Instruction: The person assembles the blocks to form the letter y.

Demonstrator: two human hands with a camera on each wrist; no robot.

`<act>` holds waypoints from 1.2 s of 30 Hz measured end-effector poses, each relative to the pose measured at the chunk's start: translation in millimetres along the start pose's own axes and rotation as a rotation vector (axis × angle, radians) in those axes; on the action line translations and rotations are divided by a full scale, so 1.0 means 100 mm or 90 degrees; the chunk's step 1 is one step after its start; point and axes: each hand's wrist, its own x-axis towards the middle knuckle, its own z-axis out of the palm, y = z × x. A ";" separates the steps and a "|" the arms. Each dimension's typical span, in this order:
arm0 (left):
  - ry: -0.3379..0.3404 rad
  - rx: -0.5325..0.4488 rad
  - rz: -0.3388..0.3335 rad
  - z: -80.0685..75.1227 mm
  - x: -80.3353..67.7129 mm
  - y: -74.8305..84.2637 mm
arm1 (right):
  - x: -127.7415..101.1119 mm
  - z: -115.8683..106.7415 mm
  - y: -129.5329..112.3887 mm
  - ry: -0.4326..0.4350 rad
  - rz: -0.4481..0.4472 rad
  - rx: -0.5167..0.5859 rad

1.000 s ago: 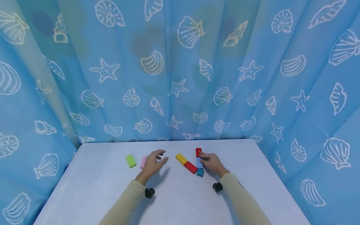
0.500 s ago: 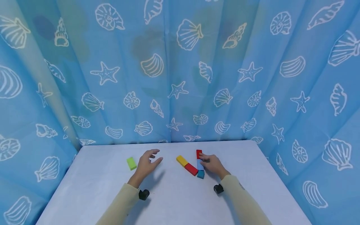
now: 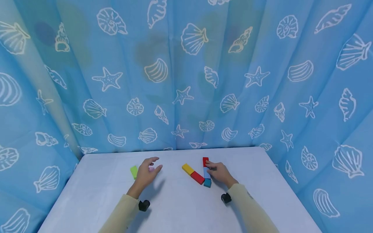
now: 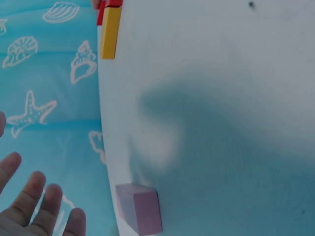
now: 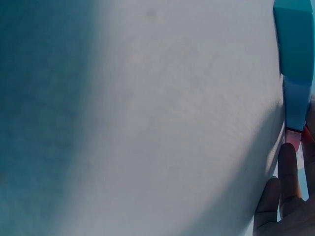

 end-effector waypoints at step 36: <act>-0.144 0.013 -0.108 -0.04 0.03 -0.47 | -0.03 -0.01 -0.01 -0.003 0.032 0.030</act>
